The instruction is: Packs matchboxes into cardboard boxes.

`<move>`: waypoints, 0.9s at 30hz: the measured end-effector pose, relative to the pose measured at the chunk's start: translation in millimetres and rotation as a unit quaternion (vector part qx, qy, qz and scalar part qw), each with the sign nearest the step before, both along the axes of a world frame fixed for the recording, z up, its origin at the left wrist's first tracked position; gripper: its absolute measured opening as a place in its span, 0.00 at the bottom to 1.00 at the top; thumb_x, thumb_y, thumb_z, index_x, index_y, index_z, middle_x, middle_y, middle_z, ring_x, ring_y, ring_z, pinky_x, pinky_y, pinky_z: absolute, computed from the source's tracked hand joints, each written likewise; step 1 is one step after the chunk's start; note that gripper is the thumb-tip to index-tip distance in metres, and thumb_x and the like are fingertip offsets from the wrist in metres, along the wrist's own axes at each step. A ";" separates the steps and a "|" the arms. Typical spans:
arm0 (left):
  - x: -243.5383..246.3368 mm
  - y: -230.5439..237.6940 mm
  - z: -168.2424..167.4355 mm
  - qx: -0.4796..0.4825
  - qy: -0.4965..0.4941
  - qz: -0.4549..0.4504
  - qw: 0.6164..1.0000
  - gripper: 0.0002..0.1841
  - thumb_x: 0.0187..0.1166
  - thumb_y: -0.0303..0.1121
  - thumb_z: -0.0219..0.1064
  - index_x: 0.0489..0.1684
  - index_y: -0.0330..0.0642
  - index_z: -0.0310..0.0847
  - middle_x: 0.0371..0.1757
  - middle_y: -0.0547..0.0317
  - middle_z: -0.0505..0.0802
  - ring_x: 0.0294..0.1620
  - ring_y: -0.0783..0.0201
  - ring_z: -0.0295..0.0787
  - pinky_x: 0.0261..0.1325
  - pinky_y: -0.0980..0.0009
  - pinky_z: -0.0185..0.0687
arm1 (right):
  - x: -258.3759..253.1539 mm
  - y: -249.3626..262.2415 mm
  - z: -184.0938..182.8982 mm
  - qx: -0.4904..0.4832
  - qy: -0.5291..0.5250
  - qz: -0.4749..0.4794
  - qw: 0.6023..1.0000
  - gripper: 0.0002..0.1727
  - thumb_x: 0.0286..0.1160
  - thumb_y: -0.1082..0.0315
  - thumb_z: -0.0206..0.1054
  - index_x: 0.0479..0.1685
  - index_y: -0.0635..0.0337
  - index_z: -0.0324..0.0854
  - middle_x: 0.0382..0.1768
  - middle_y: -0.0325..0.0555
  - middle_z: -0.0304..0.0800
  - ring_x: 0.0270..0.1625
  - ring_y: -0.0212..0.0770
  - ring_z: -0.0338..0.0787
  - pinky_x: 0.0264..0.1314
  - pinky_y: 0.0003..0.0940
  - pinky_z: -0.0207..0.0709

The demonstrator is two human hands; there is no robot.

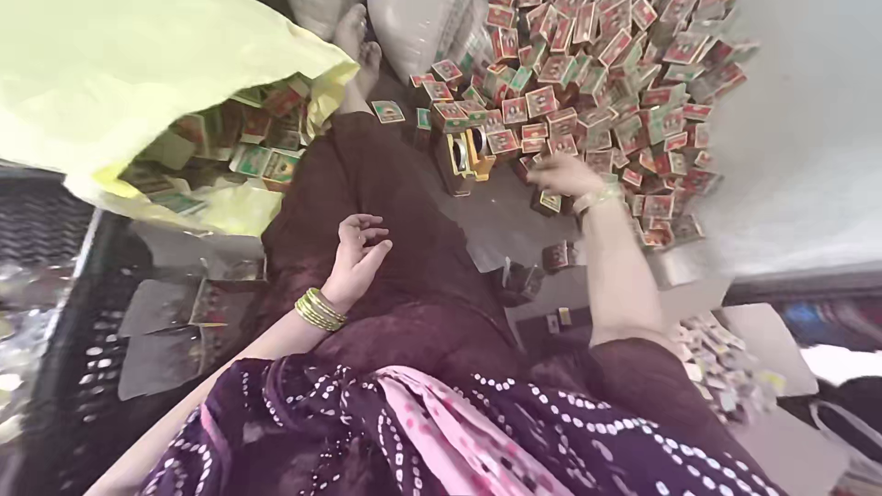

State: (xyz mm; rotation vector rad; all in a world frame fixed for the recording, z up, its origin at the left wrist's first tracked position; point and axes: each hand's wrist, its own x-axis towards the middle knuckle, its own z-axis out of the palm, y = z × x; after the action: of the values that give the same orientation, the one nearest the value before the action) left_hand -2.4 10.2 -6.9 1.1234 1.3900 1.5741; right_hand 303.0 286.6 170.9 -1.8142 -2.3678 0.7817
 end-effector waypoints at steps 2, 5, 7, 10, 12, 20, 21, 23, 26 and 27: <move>1.2 -0.9 2.8 -0.018 0.012 -0.008 1.000 0.33 0.77 0.38 0.66 0.80 0.40 0.56 0.72 0.48 0.81 0.61 0.59 0.90 0.55 0.61 0.92 | 20.7 -28.2 -48.6 -0.058 -0.140 0.021 0.988 0.29 0.73 0.45 0.75 0.58 0.63 0.88 0.50 0.66 0.91 0.52 0.65 0.91 0.58 0.72 0.80; 2.5 -0.6 3.9 -0.025 0.022 -0.016 0.999 0.31 0.78 0.36 0.65 0.79 0.42 0.57 0.72 0.49 0.81 0.60 0.59 0.90 0.54 0.60 0.92 | 31.4 -78.2 -96.6 -0.084 -0.210 0.069 0.972 0.29 0.74 0.43 0.73 0.65 0.55 0.87 0.62 0.60 0.89 0.67 0.62 0.87 0.71 0.69 0.75; 3.4 1.0 2.7 -0.019 0.019 -0.018 0.999 0.31 0.78 0.36 0.65 0.79 0.40 0.57 0.71 0.49 0.82 0.58 0.59 0.91 0.54 0.60 0.92 | 33.1 -98.0 -118.8 -0.091 -0.172 0.150 0.969 0.25 0.74 0.68 0.69 0.74 0.51 0.82 0.77 0.57 0.79 0.80 0.60 0.77 0.81 0.63 0.69; 5.7 2.4 2.1 -0.021 0.026 -0.021 0.999 0.32 0.78 0.38 0.66 0.78 0.37 0.58 0.67 0.48 0.85 0.56 0.61 0.91 0.54 0.62 0.91 | 32.0 -116.5 -131.4 -0.061 -0.214 0.213 0.951 0.29 0.60 0.83 0.66 0.65 0.55 0.87 0.83 0.52 0.74 0.85 0.65 0.68 0.79 0.72 0.66; 6.6 2.0 4.4 -0.023 0.048 -0.028 0.998 0.31 0.79 0.39 0.64 0.77 0.34 0.60 0.66 0.47 0.86 0.54 0.62 0.92 0.53 0.64 0.91 | 31.6 -117.1 -131.3 -0.045 -0.264 0.208 0.941 0.20 0.66 0.77 0.67 0.59 0.57 0.89 0.70 0.55 0.86 0.77 0.64 0.78 0.73 0.72 0.70; 10.0 -3.9 7.0 0.024 0.088 -0.053 0.994 0.21 0.79 0.31 0.65 0.68 0.31 0.70 0.65 0.47 0.86 0.60 0.61 0.90 0.56 0.67 0.92 | 17.6 -106.5 -85.5 0.077 -0.141 0.171 0.972 0.18 0.87 0.55 0.60 0.56 0.57 0.90 0.59 0.53 0.93 0.63 0.54 0.91 0.69 0.59 0.79; 11.6 -4.9 7.7 0.023 0.092 -0.063 0.994 0.22 0.78 0.30 0.65 0.68 0.31 0.70 0.65 0.46 0.85 0.61 0.61 0.90 0.57 0.66 0.92 | 13.0 -114.8 -80.8 0.133 -0.109 0.184 0.968 0.18 0.88 0.56 0.59 0.55 0.58 0.90 0.57 0.52 0.94 0.61 0.53 0.92 0.66 0.56 0.82; 14.8 -5.8 8.8 0.030 0.108 -0.076 0.991 0.25 0.76 0.31 0.70 0.70 0.32 0.70 0.68 0.45 0.84 0.61 0.60 0.90 0.58 0.65 0.92 | 1.3 -132.1 -70.3 0.257 -0.024 0.208 0.944 0.17 0.88 0.58 0.60 0.50 0.58 0.92 0.50 0.49 0.96 0.53 0.49 0.95 0.58 0.51 0.88; 19.4 -8.1 12.9 0.039 0.161 -0.069 0.984 0.43 0.66 0.42 0.82 0.82 0.38 0.65 0.79 0.45 0.78 0.70 0.59 0.85 0.69 0.62 0.87 | -20.0 -155.7 -44.2 0.361 0.111 0.228 0.897 0.13 0.86 0.59 0.65 0.48 0.58 0.92 0.44 0.47 0.96 0.46 0.44 0.96 0.51 0.44 0.90; 19.7 -9.0 14.0 0.049 0.185 -0.063 0.979 0.51 0.61 0.47 0.86 0.87 0.41 0.60 0.84 0.47 0.74 0.76 0.59 0.80 0.74 0.61 0.82 | -27.4 -162.6 -34.6 0.364 0.148 0.241 0.888 0.13 0.85 0.60 0.67 0.48 0.58 0.92 0.43 0.46 0.96 0.45 0.41 0.96 0.51 0.40 0.90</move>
State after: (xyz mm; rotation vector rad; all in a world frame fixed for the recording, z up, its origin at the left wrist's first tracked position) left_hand 17.3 1.2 7.0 1.5950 1.4534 1.4023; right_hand 275.6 124.1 136.3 -0.7709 -2.4270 0.1058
